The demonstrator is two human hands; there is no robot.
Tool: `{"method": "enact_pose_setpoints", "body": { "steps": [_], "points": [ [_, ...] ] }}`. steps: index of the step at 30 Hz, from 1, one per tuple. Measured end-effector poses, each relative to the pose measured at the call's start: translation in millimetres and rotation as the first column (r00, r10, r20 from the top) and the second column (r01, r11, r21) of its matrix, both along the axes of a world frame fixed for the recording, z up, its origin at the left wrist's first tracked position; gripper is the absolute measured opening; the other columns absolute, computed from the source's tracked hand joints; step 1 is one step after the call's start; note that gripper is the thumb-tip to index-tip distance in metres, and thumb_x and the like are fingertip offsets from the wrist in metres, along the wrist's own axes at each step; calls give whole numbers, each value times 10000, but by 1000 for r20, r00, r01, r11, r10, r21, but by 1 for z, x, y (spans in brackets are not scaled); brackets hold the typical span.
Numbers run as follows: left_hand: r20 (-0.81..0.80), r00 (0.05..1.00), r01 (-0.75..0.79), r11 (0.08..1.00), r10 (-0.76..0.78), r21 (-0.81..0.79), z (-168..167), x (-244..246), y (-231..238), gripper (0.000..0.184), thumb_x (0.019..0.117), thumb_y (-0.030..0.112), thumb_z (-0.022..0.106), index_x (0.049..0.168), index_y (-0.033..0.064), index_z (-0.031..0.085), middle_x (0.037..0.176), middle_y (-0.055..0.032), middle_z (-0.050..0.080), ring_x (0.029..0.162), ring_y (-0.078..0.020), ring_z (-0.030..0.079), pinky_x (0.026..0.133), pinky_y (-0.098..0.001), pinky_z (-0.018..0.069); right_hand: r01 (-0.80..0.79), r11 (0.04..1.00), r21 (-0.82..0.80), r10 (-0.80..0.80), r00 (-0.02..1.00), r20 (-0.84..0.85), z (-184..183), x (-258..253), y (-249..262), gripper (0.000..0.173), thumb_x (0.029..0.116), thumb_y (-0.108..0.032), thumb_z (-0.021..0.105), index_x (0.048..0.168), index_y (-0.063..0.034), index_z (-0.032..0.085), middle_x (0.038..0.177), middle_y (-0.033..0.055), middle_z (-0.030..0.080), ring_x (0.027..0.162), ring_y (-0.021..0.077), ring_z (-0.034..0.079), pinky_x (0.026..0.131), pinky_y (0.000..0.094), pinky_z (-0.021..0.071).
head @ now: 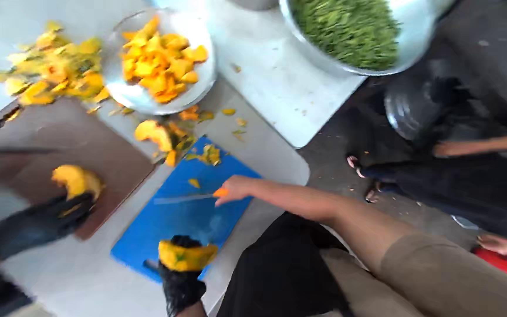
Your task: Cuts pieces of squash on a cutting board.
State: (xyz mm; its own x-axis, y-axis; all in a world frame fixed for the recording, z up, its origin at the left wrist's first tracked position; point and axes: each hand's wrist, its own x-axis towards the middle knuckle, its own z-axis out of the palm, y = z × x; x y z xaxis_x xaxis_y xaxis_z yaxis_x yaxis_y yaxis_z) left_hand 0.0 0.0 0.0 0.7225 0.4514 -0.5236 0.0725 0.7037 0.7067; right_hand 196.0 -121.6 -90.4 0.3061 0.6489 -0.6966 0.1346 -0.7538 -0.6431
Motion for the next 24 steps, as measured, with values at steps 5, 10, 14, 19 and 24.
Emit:
{"method": "enact_pose_setpoints", "body": {
  "steps": [5,10,14,19,24],
  "points": [
    [-54,998,28,987,-37,-157,-108,-21,69,633,1078,438,-24,1178,163,537,1019,40,702,932,-83,695,780,-276,600,-23,989,-145,13,998,-68,3,16,-21,581,1034,-454,592,1180,107,631,1016,275,661,877,367,654,828,550,524],
    [58,998,31,997,-35,67,-151,-36,71,514,1107,272,166,1338,-87,452,1235,-198,633,1083,-231,643,943,-388,555,291,943,-163,-273,954,123,-21,85,-29,612,1046,-520,530,1179,64,655,1017,272,666,878,388,655,823,591,526],
    [-231,971,-47,996,63,72,-128,-29,58,350,1128,195,241,1154,30,548,905,-50,645,796,-114,630,734,-282,566,148,964,-219,-118,982,144,-11,99,-64,587,1067,-521,470,1117,38,641,838,165,591,672,239,544,658,445,496],
    [-358,916,-169,983,184,72,-126,-38,43,396,1136,248,270,1367,20,496,1092,-115,638,917,-153,624,814,-342,554,-28,965,-261,51,995,85,-28,117,-93,481,1076,-395,532,1098,62,679,767,129,623,611,177,546,614,393,498],
    [-359,901,-210,969,242,127,-108,-37,22,402,1130,217,316,1447,17,460,1267,-163,632,1089,-195,640,946,-387,546,177,960,-218,-139,974,180,-18,153,-86,587,1106,-476,389,1142,49,649,748,92,593,558,142,524,544,360,483]
  ]
}}
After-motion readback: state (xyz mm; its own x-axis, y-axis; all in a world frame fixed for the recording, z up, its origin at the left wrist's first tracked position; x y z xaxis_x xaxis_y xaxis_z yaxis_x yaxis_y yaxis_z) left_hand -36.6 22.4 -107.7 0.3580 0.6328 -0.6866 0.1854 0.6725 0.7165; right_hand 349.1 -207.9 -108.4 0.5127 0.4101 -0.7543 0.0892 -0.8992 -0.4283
